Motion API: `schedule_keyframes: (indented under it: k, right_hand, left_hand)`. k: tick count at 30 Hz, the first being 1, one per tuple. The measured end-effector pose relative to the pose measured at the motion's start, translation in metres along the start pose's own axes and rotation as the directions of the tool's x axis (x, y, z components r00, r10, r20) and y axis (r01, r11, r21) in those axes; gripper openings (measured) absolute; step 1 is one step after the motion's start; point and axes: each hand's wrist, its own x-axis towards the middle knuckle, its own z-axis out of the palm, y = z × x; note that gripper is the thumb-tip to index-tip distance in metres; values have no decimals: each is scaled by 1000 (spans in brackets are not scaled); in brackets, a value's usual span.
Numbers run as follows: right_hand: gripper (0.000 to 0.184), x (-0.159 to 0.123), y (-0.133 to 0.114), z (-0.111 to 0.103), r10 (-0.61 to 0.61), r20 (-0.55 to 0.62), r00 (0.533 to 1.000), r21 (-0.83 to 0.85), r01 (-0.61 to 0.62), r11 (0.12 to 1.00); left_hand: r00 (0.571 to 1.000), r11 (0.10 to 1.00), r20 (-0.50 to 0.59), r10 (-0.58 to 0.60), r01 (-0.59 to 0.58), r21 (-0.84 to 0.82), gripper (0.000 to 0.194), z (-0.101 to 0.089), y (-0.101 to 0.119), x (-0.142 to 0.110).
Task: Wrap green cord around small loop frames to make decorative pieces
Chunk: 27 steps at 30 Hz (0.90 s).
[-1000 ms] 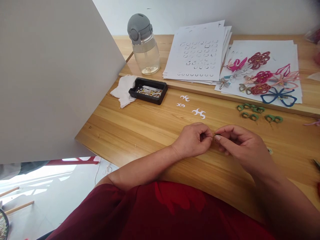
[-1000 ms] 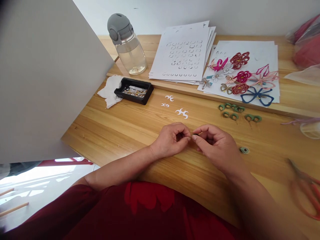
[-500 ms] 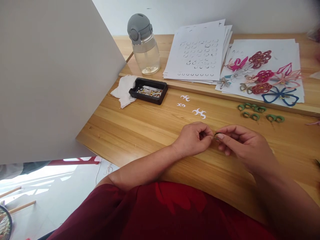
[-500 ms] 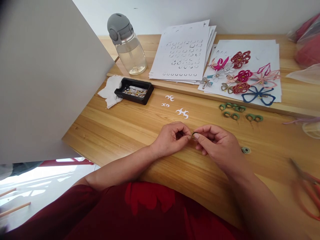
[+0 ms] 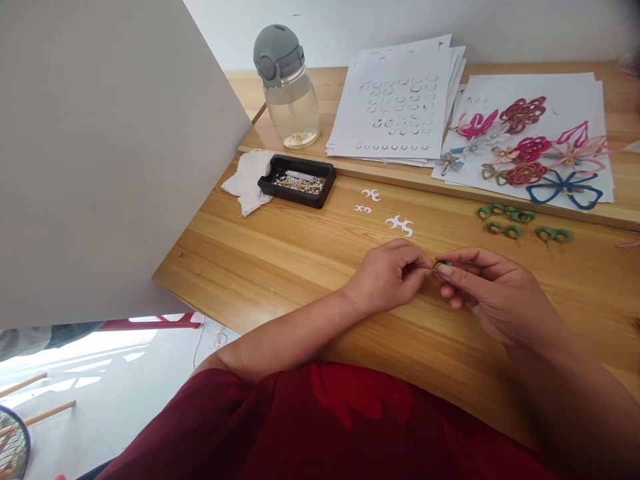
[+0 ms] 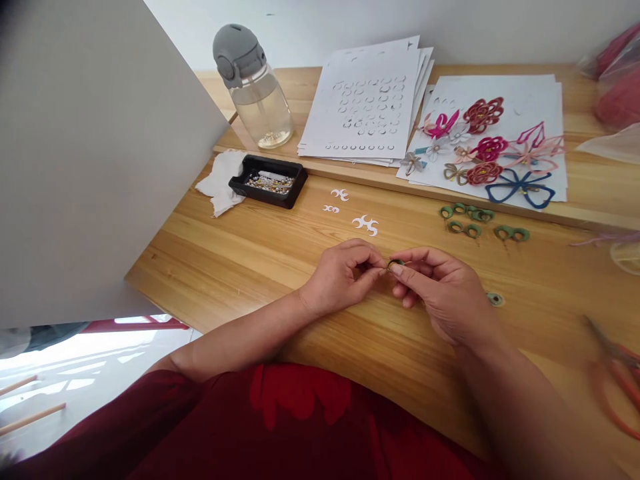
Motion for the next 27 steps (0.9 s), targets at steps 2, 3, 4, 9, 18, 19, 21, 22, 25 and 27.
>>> schedule_keyframes:
  k: [2,3,4,9,18,19,21,22,25,27]
  right_hand:
    - [50,-1,-2,1,18,-16,1000,14,-18,1000]
    - [51,-1,-2,2,27,-21,999,19,-26,999]
    - [52,-1,-3,3,35,-24,999,23,-34,999]
    - [51,0,0,5,51,-30,998,47,-49,998]
    - [45,-1,8,0,13,28,1000,65,-15,998]
    - [44,-2,9,0,-14,35,999,45,12,999]
    - [41,-4,9,0,-85,19,996,-14,85,996]
    - [40,-5,9,1,-123,2,992,-53,123,991]
    - [33,-11,7,5,-208,-38,977,-204,197,959]
    - [29,-15,6,7,-249,-40,968,-330,223,917]
  left_hand:
    - [1000,1000,17,11,-11,15,9,-1,0,0]
    - [1000,1000,22,17,-18,22,9,-1,1,0]
    - [999,999,25,26,-27,29,9,-1,1,0]
    - [998,997,17,67,-67,46,11,-1,2,-1]
    - [999,995,-46,13,-17,-96,8,0,2,0]
    - [999,992,-50,-20,14,-124,7,-1,2,1]
    - [995,979,-56,-88,76,-188,7,-2,3,3]
    - [990,969,-62,-124,107,-223,8,-3,3,4]
    - [969,920,-79,-232,193,-340,11,-5,3,6]
    - [951,871,-80,-300,239,-429,14,-4,1,7]
